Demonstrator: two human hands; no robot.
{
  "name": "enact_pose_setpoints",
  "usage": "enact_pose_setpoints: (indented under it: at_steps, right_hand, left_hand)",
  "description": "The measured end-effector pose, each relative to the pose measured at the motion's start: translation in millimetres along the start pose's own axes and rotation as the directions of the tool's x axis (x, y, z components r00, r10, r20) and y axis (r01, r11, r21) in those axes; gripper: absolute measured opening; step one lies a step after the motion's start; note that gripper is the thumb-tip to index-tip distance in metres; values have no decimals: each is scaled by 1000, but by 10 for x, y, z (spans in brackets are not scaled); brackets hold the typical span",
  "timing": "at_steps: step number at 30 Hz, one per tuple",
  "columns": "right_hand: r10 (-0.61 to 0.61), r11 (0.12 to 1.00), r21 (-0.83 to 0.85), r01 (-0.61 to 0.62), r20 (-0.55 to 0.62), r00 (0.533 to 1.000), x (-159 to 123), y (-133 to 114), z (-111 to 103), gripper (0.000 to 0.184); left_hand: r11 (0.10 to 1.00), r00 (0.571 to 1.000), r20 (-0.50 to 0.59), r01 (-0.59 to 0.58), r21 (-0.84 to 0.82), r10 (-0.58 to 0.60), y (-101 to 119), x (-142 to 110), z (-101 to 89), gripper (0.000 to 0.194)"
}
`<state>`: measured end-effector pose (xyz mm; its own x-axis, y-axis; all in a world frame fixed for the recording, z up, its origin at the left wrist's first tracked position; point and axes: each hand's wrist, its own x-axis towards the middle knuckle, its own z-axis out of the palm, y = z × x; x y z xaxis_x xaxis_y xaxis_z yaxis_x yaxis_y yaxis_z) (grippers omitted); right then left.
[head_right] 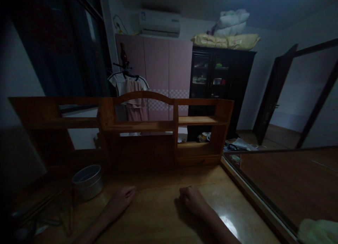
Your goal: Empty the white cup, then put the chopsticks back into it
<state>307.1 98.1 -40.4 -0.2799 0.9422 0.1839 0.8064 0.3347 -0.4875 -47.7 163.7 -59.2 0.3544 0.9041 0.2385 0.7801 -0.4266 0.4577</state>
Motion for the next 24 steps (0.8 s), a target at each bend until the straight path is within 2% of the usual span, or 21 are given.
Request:
enact_pose_setpoints:
  at_steps: [24]
  right_hand:
    - [-1, 1000, -19, 0, -18, 1000, 11, 23, 27, 19]
  left_hand:
    - [1000, 1000, 8, 9, -5, -9, 3, -5, -8, 25]
